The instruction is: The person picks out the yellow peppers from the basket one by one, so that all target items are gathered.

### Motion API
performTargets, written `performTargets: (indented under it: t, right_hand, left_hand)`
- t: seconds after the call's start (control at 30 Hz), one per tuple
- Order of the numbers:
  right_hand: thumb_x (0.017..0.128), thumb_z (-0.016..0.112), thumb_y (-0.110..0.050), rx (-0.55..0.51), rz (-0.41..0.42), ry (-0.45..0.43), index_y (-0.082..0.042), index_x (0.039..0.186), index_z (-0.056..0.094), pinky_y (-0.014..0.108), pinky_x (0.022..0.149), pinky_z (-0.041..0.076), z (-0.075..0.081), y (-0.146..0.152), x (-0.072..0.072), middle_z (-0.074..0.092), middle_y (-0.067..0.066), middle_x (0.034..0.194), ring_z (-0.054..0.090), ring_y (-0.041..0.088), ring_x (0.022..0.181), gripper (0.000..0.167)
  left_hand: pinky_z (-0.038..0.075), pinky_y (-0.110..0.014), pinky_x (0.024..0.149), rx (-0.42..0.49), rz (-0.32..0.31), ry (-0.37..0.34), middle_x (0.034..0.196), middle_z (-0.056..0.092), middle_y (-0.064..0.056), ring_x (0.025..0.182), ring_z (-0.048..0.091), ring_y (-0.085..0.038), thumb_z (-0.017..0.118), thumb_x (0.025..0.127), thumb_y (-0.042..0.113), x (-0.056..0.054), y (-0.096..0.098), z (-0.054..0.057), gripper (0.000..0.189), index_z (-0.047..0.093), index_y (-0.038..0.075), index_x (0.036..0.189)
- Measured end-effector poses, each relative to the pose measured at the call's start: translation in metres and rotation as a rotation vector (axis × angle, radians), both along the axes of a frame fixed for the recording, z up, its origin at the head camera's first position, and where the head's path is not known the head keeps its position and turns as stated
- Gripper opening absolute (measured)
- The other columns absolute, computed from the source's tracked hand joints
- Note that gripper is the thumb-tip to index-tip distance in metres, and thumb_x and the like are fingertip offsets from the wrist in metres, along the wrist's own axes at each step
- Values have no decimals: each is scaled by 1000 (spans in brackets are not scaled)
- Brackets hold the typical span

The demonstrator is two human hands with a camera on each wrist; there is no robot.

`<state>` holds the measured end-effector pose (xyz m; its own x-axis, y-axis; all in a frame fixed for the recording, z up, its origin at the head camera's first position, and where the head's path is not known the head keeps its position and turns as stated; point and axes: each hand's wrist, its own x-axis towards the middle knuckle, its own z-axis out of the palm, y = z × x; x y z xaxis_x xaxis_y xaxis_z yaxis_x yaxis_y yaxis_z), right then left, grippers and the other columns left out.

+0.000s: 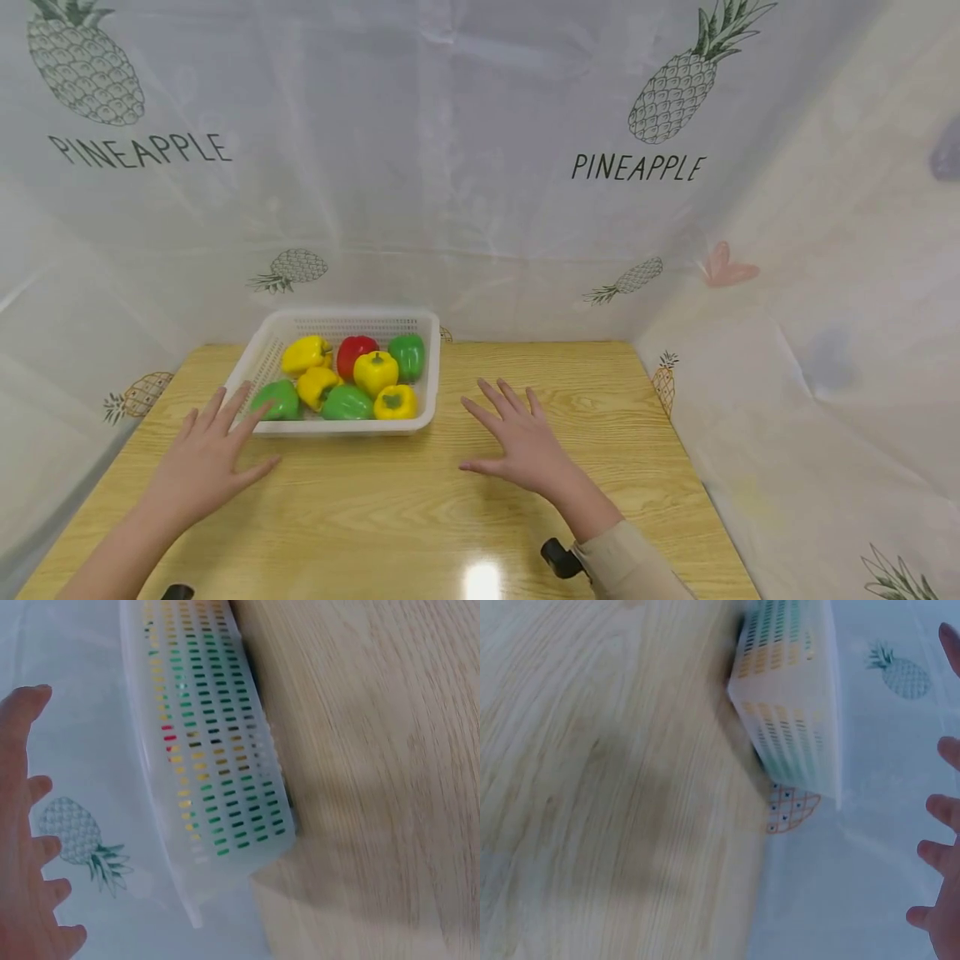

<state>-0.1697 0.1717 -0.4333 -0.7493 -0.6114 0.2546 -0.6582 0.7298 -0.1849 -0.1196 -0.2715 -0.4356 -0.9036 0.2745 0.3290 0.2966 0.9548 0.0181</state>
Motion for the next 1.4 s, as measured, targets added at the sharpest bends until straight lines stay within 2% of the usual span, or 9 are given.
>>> performTargets:
  t: [0.13,0.33,0.47,0.6,0.73,1.0,1.17,1.4]
  right_hand:
    - [82,66,-66,-41,15,-11,-23,149,39,63,112,13,2,-10,-6,25,5,159,21,32,144,85]
    - [79,76,-55,-139,58,-37,-19,144,48,59,108,29,5,-28,-16,37,5,153,32,31,139,80]
    - [77,82,-45,-239,99,-65,-17,140,53,54,107,34,6,-40,-23,45,5,146,39,26,134,75]
    - [75,86,-35,-364,128,-137,-14,136,56,51,106,37,3,-50,-28,51,4,140,43,24,129,71]
    - [75,87,-29,-445,122,-228,-16,135,57,48,105,39,-5,-59,-32,52,-1,137,44,21,127,68]
    - [76,86,-25,-533,70,-350,-17,130,60,47,105,38,-15,-81,-42,56,-2,132,46,21,125,61]
    - [78,85,-25,-590,31,-440,-14,129,61,48,108,36,-17,-96,-49,58,-6,129,48,19,126,58]
    - [81,83,-21,-661,4,-559,-9,130,60,47,106,38,-29,-107,-55,60,-2,127,51,22,122,55]
  left_hand:
    - [22,-73,102,18,14,0,152,28,-25,135,24,-52,73,80,54,0,-5,1,82,44,11,143]
    - [23,-75,99,49,29,-28,151,27,-28,133,26,-54,71,83,55,-4,-12,2,83,38,11,146]
    - [26,-76,96,78,46,-64,149,27,-31,130,28,-56,67,85,58,-7,-16,2,85,37,8,147]
    - [27,-75,97,136,57,-100,147,27,-34,127,30,-58,65,88,58,-11,-22,0,84,36,6,147]
    - [28,-73,98,194,74,-145,146,26,-37,125,31,-59,63,89,58,-12,-26,-2,84,34,5,148]
    - [28,-75,95,281,145,-268,145,25,-39,125,28,-60,55,92,61,-17,-32,-7,89,28,-1,149]
    - [34,-74,90,351,218,-305,135,31,-42,118,34,-60,56,89,65,-19,-36,-11,94,32,-8,144]
    - [45,-63,76,403,298,-293,118,42,-38,100,47,-51,63,84,66,-19,-40,-17,93,42,-11,132]
